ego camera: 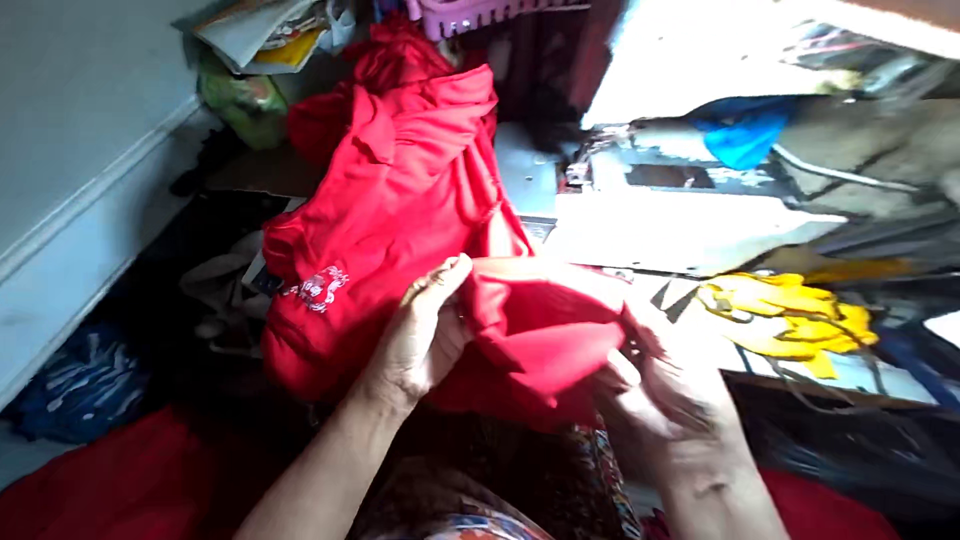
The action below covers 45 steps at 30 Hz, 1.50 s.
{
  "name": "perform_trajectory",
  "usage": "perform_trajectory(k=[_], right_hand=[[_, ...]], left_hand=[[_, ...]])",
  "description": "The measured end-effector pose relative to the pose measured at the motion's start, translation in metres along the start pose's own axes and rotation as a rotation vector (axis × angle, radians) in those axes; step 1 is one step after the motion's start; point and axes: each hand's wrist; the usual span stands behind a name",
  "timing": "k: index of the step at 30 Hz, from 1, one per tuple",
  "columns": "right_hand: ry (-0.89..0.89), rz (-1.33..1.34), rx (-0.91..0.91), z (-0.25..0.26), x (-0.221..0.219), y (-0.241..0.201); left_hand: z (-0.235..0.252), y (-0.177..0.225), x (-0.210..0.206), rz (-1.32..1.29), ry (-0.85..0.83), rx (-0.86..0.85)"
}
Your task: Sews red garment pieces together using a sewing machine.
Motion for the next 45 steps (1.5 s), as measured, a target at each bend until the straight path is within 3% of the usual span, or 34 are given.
perform_trajectory(k=[3,6,10,16,20,24,29,35,40,43,45], right_hand=[[0.039,0.083,-0.032,0.001,-0.011,-0.011],[-0.002,0.027,0.17,0.009,-0.004,-0.006],[-0.046,-0.346,0.499,0.009,0.004,-0.001],[0.043,-0.975,0.88,0.006,-0.001,-0.013],[0.114,-1.076,0.805,0.012,0.002,-0.016],[0.081,-0.985,0.42,0.02,0.008,-0.023],[0.013,-0.445,0.111,0.062,0.021,-0.005],[0.046,-0.244,0.153,0.082,0.02,-0.012],[0.061,-0.263,0.149,0.089,0.014,-0.011],[0.053,-0.401,0.197,0.093,0.016,-0.005],[0.098,-0.599,0.252,0.088,0.018,-0.009]], left_hand=[[0.005,0.004,0.001,0.277,0.002,-0.149],[0.009,0.013,0.012,0.665,-0.187,-0.427],[0.003,0.02,0.014,0.942,-0.333,-0.625],[0.0,0.025,0.007,1.366,-0.226,-0.712],[0.022,0.034,0.0,1.476,-0.281,-0.786],[0.07,0.046,-0.022,1.444,-0.353,-0.565],[0.155,0.03,-0.045,1.618,-0.439,-0.614],[0.219,0.012,-0.063,1.846,-0.394,-0.37],[0.241,0.0,-0.072,1.72,-0.201,-0.283],[0.24,0.002,-0.07,1.739,-0.255,-0.339],[0.229,0.012,-0.065,1.789,-0.365,-0.498]])
Point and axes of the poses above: each hand's wrist, its own z-axis towards the middle knuckle, its own x-axis out of the back of the hand, y = z × x, and after that the axes turned 13 degrees about -z, right-handed
